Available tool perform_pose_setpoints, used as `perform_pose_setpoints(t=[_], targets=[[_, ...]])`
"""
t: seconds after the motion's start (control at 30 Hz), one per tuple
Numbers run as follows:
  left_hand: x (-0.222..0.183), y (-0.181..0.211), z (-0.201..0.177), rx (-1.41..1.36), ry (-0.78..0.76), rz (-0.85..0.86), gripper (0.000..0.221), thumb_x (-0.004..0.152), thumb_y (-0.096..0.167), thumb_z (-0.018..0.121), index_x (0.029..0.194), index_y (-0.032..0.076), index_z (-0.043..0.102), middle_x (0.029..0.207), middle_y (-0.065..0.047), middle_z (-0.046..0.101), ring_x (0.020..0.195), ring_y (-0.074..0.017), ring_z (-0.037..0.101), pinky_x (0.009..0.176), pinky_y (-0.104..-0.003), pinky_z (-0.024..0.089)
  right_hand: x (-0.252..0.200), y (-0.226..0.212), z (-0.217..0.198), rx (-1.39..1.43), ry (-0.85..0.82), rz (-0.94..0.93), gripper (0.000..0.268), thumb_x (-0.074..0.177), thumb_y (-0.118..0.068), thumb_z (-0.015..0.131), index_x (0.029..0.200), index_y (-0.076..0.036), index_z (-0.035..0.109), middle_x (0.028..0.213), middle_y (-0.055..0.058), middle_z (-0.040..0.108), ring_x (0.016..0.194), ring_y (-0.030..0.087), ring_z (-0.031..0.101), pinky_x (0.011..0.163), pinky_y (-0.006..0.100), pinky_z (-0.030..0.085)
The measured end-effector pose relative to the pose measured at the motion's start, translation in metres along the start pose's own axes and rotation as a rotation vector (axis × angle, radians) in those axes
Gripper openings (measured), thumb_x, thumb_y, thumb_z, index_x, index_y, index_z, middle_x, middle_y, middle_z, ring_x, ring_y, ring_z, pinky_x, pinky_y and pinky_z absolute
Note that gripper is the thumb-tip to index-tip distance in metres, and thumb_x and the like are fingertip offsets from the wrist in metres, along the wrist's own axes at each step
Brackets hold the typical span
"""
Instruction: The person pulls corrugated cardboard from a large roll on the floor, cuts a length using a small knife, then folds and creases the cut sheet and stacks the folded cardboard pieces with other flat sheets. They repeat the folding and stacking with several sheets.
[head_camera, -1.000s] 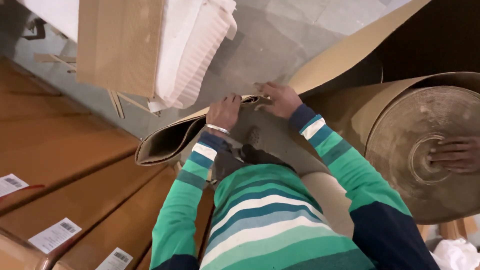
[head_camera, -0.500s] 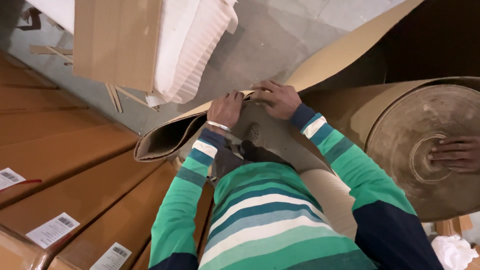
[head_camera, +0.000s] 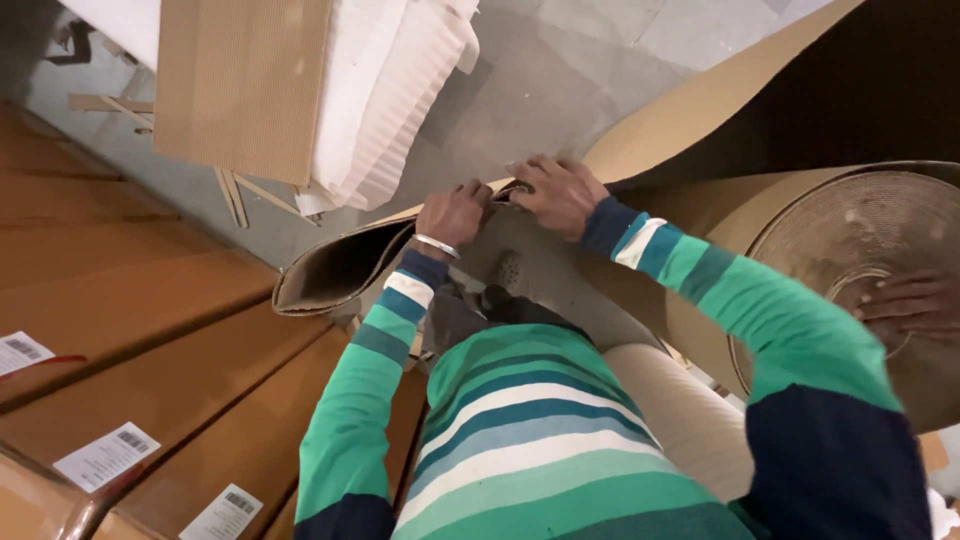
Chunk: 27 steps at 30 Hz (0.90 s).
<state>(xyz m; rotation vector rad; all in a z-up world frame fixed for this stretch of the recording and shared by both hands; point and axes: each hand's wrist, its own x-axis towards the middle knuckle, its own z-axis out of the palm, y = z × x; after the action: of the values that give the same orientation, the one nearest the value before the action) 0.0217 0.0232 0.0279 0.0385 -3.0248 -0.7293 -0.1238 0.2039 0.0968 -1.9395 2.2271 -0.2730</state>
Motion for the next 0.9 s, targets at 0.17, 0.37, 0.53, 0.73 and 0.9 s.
perform_pose_setpoints(t=[0.17, 0.37, 0.53, 0.73, 0.9], targets=[[-0.001, 0.004, -0.001, -0.001, -0.066, -0.052, 0.018, 0.094, 0.025, 0.061, 0.102, 0.010, 0.068, 0.103, -0.008, 0.068, 0.093, -0.0316, 0.069, 0.074, -0.049, 0.056, 0.008, -0.009, -0.018, -0.258, 0.023, -0.046, 0.025, 0.074, -0.027, 0.070, 0.098, -0.021, 0.074, 0.145, 0.009, 0.055, 0.126, 0.028, 0.054, 0.096, 0.048, 0.050], [0.003, -0.003, 0.017, 0.021, -0.081, -0.067, 0.019, 0.093, 0.020, 0.057, 0.106, 0.012, 0.069, 0.106, -0.008, 0.068, 0.095, -0.0311, 0.069, 0.074, -0.049, 0.056, -0.001, 0.011, 0.014, -0.065, 0.072, -0.034, 0.020, 0.081, -0.027, 0.070, 0.098, -0.017, 0.073, 0.144, 0.007, 0.056, 0.129, 0.029, 0.055, 0.107, 0.047, 0.048], [0.003, -0.001, 0.012, 0.028, -0.055, -0.047, 0.019, 0.092, 0.018, 0.056, 0.105, 0.012, 0.069, 0.105, -0.007, 0.069, 0.095, -0.0306, 0.069, 0.073, -0.048, 0.057, 0.004, 0.004, -0.002, -0.016, 0.066, -0.044, 0.021, 0.082, -0.027, 0.069, 0.099, -0.016, 0.073, 0.142, 0.011, 0.057, 0.122, 0.032, 0.057, 0.101, 0.048, 0.048], [0.006, 0.003, 0.006, 0.035, -0.039, -0.038, 0.018, 0.093, 0.024, 0.059, 0.098, 0.010, 0.070, 0.098, -0.008, 0.070, 0.088, -0.0315, 0.070, 0.067, -0.048, 0.056, 0.003, 0.012, 0.034, -0.159, -0.093, 0.020, 0.023, 0.083, -0.023, 0.066, 0.103, -0.015, 0.072, 0.138, 0.011, 0.059, 0.113, 0.031, 0.061, 0.095, 0.046, 0.052], [0.006, -0.001, 0.014, 0.028, 0.063, -0.052, 0.016, 0.092, 0.016, 0.058, 0.101, 0.010, 0.069, 0.098, -0.008, 0.069, 0.087, -0.0323, 0.070, 0.067, -0.048, 0.056, -0.008, 0.036, 0.065, 0.134, 0.077, 0.007, 0.031, 0.083, -0.011, 0.069, 0.114, -0.011, 0.071, 0.144, 0.010, 0.060, 0.100, 0.029, 0.070, 0.082, 0.039, 0.059]])
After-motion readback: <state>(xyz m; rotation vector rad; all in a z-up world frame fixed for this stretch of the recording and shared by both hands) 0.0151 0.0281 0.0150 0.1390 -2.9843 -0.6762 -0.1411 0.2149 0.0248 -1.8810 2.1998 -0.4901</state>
